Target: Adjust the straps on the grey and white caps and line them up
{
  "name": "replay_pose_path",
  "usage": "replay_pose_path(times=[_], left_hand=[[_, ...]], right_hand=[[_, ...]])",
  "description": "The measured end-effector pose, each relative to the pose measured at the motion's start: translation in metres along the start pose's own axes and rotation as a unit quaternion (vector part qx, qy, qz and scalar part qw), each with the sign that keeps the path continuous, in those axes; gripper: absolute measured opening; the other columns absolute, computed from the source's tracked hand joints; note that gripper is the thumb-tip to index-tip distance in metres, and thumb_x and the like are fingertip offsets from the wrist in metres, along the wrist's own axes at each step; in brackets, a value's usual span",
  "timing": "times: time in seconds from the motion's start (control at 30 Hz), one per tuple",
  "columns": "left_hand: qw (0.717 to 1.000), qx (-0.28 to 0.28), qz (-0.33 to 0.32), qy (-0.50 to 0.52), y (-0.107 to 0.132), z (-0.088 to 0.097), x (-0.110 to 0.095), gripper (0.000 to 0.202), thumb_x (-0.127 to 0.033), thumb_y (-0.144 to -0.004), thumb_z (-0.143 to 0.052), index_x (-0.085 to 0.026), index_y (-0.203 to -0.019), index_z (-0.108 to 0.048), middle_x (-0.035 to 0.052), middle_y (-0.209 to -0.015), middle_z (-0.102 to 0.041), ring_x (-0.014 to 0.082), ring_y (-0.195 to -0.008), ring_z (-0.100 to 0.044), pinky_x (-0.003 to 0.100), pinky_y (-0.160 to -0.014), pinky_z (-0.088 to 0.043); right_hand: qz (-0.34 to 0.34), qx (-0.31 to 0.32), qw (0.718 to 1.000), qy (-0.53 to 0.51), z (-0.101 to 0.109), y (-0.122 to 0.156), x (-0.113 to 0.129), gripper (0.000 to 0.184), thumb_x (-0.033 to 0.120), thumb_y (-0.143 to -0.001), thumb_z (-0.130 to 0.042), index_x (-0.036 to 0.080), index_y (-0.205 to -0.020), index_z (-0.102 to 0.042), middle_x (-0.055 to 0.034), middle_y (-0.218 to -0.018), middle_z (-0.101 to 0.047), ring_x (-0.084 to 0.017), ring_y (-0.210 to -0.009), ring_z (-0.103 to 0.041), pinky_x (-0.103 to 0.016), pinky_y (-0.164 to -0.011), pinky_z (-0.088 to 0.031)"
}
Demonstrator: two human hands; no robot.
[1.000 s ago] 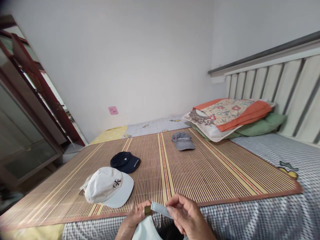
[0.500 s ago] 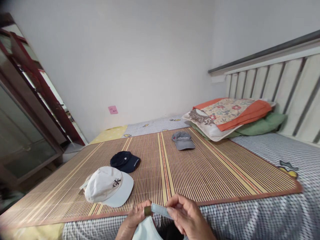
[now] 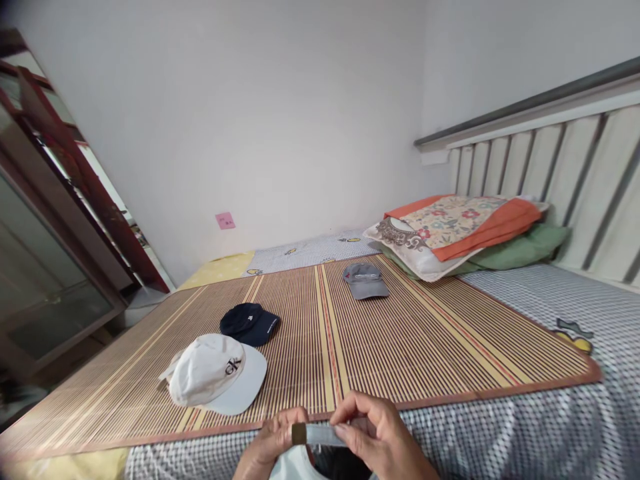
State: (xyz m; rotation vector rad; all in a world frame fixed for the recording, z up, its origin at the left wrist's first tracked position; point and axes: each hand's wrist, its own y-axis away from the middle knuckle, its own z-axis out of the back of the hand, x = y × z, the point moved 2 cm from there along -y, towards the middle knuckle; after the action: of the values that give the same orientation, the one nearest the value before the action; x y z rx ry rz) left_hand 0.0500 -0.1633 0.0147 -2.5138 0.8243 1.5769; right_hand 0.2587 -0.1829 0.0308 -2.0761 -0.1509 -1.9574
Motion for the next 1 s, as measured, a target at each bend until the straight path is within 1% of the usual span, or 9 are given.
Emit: replay_pose_path(times=[0.2, 0.3, 0.37, 0.43, 0.5, 0.63, 0.77, 0.87, 1.0], left_hand=[[1.0, 0.008, -0.025, 0.006, 0.004, -0.012, -0.006, 0.06, -0.063, -0.052, -0.098, -0.015, -0.062, -0.062, -0.0037, -0.054, -0.049, 0.0075, -0.05, -0.036, 0.023, -0.052, -0.023], [1.0, 0.015, -0.02, -0.014, 0.007, -0.014, -0.008, 0.059, -0.064, -0.057, -0.095, -0.015, -0.063, -0.062, -0.002, -0.056, -0.053, 0.0074, -0.05, -0.037, 0.023, -0.054, -0.025], [0.999, 0.017, -0.02, -0.032, 0.007, -0.012, -0.008, 0.059, -0.066, -0.06, -0.092, -0.014, -0.066, -0.065, -0.0001, -0.058, -0.056, 0.0077, -0.05, -0.038, 0.024, -0.054, -0.026], [0.998, 0.022, -0.033, -0.047, 0.006, -0.01, -0.007, 0.062, -0.071, -0.06, -0.09, -0.013, -0.068, -0.067, 0.0006, -0.058, -0.057, 0.0081, -0.05, -0.039, 0.024, -0.053, -0.025], [0.997, 0.03, -0.045, -0.063, 0.006, -0.009, -0.007, 0.064, -0.074, -0.059, -0.088, -0.013, -0.068, -0.068, -0.0007, -0.056, -0.054, 0.0074, -0.048, -0.036, 0.024, -0.052, -0.025], [0.995, 0.039, -0.031, -0.085, 0.009, -0.017, -0.013, 0.061, -0.071, -0.064, -0.087, -0.013, -0.069, -0.07, -0.0024, -0.057, -0.052, 0.0057, -0.048, -0.032, 0.023, -0.053, -0.026], [0.994, 0.046, -0.04, -0.095, 0.013, -0.024, -0.018, 0.056, -0.068, -0.069, -0.087, -0.013, -0.068, -0.072, -0.0021, -0.057, -0.052, 0.0058, -0.05, -0.034, 0.022, -0.056, -0.029], [0.994, 0.049, -0.046, -0.083, 0.013, -0.024, -0.016, 0.054, -0.066, -0.068, -0.088, -0.014, -0.069, -0.073, -0.0002, -0.06, -0.056, 0.0069, -0.052, -0.036, 0.023, -0.058, -0.032], [0.995, 0.035, -0.037, -0.081, 0.013, -0.022, -0.013, 0.052, -0.063, -0.066, -0.091, -0.014, -0.068, -0.073, -0.0015, -0.059, -0.054, 0.0062, -0.051, -0.036, 0.022, -0.057, -0.03]], right_hand=[[-0.031, -0.045, 0.998, 0.016, -0.004, 0.007, 0.012, 0.026, 0.049, -0.087, -0.076, 0.024, -0.084, -0.072, 0.0062, -0.059, -0.041, -0.011, -0.052, -0.035, -0.024, -0.047, -0.027], [-0.012, -0.053, 0.998, 0.037, -0.005, 0.006, 0.016, 0.023, 0.046, -0.087, -0.074, 0.024, -0.083, -0.071, 0.0049, -0.061, -0.045, -0.012, -0.054, -0.038, -0.025, -0.049, -0.03], [0.017, -0.055, 0.996, 0.066, -0.003, 0.005, 0.017, 0.023, 0.045, -0.086, -0.072, 0.023, -0.08, -0.071, 0.0038, -0.062, -0.048, -0.013, -0.056, -0.041, -0.026, -0.053, -0.033], [0.037, -0.052, 0.993, 0.102, 0.0, 0.005, 0.018, 0.021, 0.043, -0.086, -0.07, 0.023, -0.078, -0.071, 0.0026, -0.065, -0.052, -0.015, -0.059, -0.045, -0.026, -0.057, -0.037], [0.037, -0.044, 0.989, 0.138, 0.001, 0.006, 0.019, 0.019, 0.039, -0.088, -0.068, 0.023, -0.08, -0.071, 0.0021, -0.068, -0.056, -0.015, -0.062, -0.049, -0.027, -0.06, -0.04], [0.029, -0.033, 0.983, 0.177, 0.001, 0.009, 0.019, 0.012, 0.032, -0.089, -0.067, 0.023, -0.082, -0.07, 0.0019, -0.071, -0.06, -0.015, -0.065, -0.053, -0.026, -0.063, -0.043], [0.033, -0.041, 0.984, 0.171, 0.0, 0.009, 0.015, 0.015, 0.035, -0.091, -0.067, 0.023, -0.083, -0.07, 0.0012, -0.072, -0.062, -0.016, -0.066, -0.056, -0.027, -0.064, -0.046], [0.028, -0.032, 0.988, 0.148, 0.001, 0.01, 0.012, 0.017, 0.04, -0.09, -0.07, 0.023, -0.087, -0.073, 0.0002, -0.075, -0.064, -0.017, -0.069, -0.058, -0.027, -0.065, -0.048], [0.014, -0.031, 0.993, 0.115, 0.001, 0.012, 0.01, 0.025, 0.048, -0.086, -0.077, 0.023, -0.09, -0.077, -0.0013, -0.076, -0.066, -0.02, -0.073, -0.062, -0.03, -0.069, -0.053]])
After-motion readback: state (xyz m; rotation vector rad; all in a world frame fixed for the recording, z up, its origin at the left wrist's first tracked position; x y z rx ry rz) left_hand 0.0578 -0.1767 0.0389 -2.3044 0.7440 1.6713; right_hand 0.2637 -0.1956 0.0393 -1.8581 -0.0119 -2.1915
